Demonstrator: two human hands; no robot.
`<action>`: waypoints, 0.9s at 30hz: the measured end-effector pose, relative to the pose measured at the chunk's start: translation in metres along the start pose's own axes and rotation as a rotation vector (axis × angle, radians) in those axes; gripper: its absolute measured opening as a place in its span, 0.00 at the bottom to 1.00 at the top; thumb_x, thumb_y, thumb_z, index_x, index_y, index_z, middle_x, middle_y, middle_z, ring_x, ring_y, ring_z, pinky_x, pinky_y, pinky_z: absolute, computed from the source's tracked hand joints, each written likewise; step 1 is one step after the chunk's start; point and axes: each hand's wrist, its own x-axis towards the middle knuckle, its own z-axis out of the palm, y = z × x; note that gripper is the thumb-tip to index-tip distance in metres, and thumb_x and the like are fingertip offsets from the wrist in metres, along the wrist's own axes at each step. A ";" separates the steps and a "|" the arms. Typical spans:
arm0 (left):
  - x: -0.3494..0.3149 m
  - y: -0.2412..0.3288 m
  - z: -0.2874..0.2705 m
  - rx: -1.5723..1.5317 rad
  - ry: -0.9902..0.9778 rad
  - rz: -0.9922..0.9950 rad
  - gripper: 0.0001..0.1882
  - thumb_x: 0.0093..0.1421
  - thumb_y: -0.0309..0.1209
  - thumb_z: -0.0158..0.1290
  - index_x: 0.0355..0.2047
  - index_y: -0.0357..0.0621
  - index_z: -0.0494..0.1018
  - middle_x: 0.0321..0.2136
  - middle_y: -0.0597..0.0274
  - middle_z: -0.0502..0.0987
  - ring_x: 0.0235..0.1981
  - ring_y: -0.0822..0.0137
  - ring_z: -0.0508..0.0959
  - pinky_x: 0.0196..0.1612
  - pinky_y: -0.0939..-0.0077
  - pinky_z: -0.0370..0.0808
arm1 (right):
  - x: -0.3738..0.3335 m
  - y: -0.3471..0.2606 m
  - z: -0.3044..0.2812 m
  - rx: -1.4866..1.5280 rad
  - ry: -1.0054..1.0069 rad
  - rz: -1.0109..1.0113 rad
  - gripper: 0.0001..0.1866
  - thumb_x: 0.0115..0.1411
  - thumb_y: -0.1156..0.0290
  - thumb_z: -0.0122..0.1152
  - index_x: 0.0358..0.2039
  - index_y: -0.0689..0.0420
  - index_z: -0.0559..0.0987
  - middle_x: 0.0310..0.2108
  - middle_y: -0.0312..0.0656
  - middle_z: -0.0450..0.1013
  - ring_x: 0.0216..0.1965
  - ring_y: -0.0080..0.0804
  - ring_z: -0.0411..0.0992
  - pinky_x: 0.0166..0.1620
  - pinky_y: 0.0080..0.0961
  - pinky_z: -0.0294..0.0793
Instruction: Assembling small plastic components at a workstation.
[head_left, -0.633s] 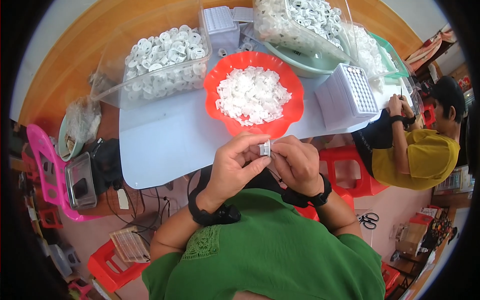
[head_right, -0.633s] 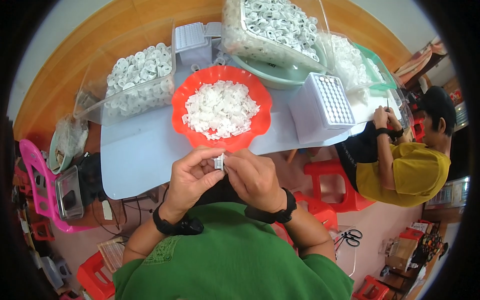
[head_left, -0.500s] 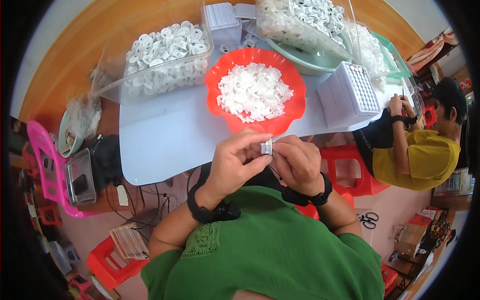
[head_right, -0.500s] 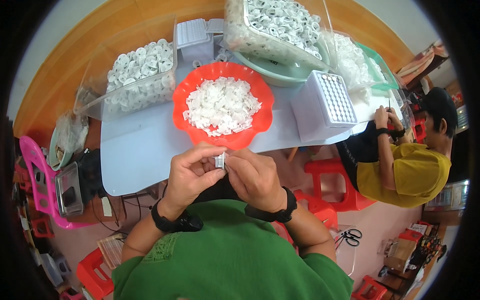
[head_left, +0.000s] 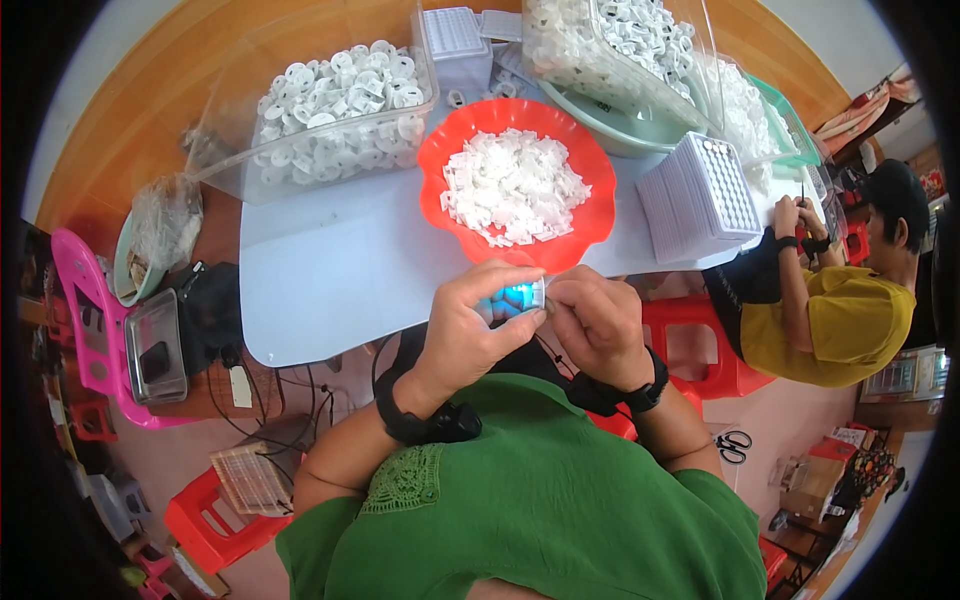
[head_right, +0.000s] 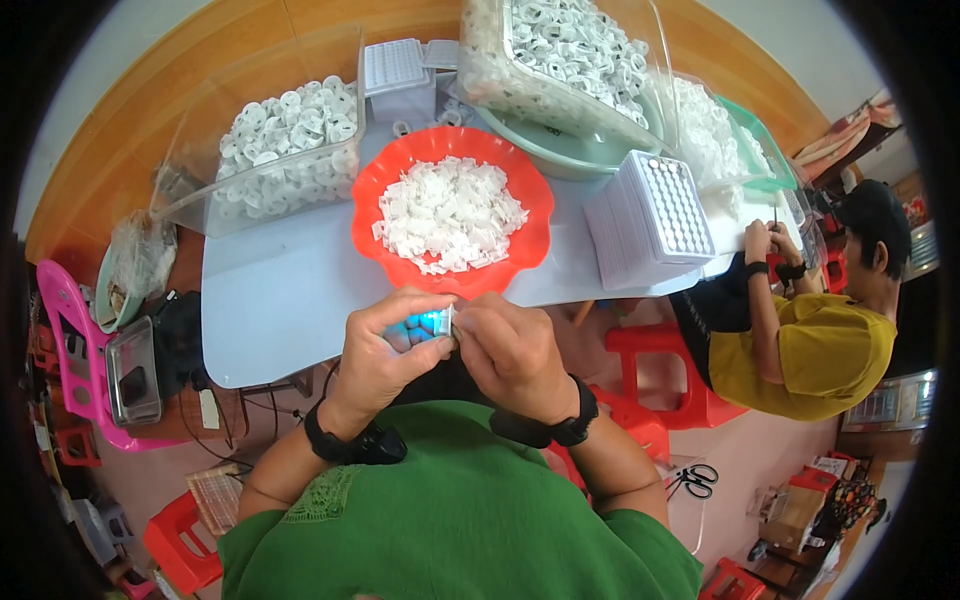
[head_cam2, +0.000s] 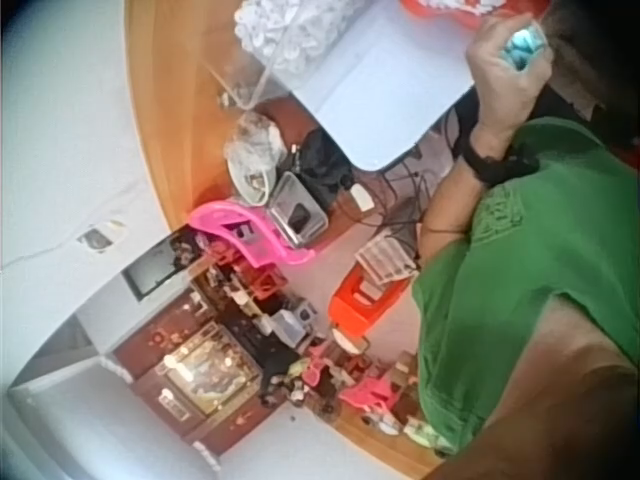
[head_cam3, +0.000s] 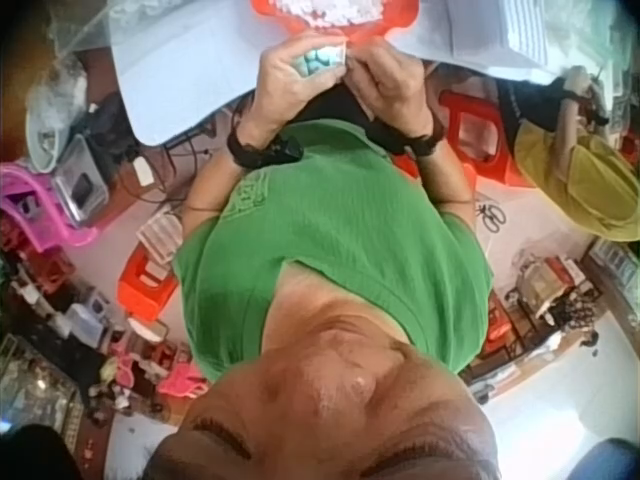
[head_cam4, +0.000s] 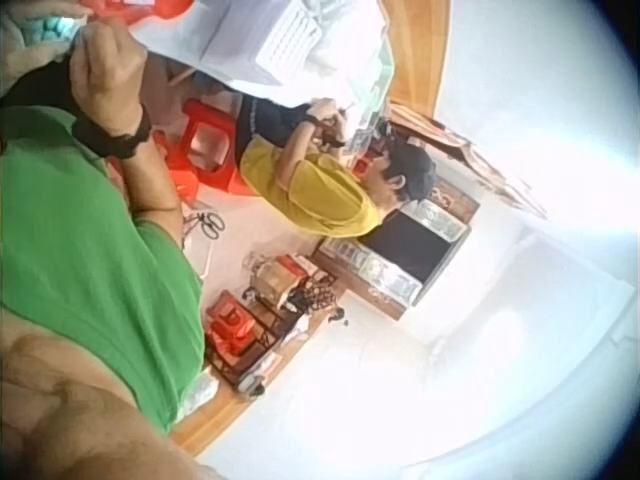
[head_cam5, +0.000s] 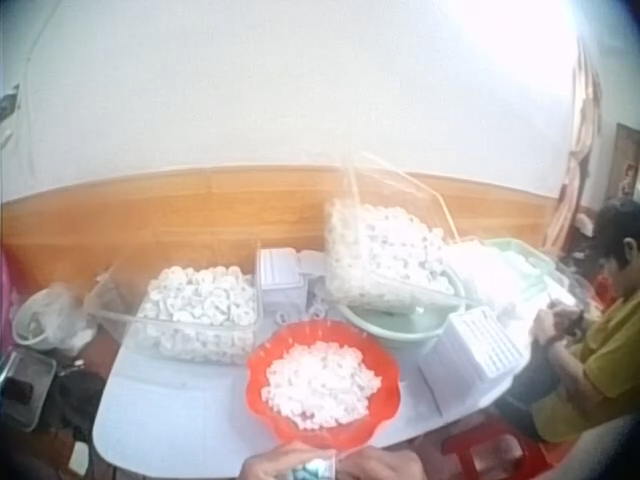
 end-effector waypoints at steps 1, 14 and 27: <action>-0.001 0.000 -0.001 0.037 0.015 -0.003 0.18 0.51 0.16 0.55 0.45 0.31 0.72 0.39 0.62 0.72 0.33 0.78 0.72 0.35 0.85 0.72 | 0.002 -0.001 -0.001 -0.014 -0.049 -0.015 0.10 0.46 0.86 0.57 0.31 0.64 0.72 0.23 0.45 0.69 0.19 0.39 0.70 0.21 0.29 0.67; 0.032 0.049 -0.038 -0.026 0.145 -0.043 0.18 0.50 0.19 0.52 0.44 0.32 0.72 0.33 0.56 0.78 0.28 0.72 0.77 0.29 0.81 0.75 | 0.026 -0.012 -0.033 -0.022 -0.054 0.064 0.12 0.46 0.84 0.59 0.33 0.63 0.73 0.23 0.45 0.69 0.22 0.41 0.70 0.25 0.31 0.68; 0.077 0.084 -0.129 0.773 0.453 0.309 0.21 0.53 0.20 0.54 0.49 0.34 0.70 0.42 0.60 0.70 0.35 0.75 0.71 0.32 0.85 0.70 | 0.172 0.076 -0.151 0.145 0.087 0.562 0.07 0.53 0.76 0.55 0.30 0.67 0.76 0.23 0.40 0.73 0.23 0.23 0.74 0.24 0.19 0.75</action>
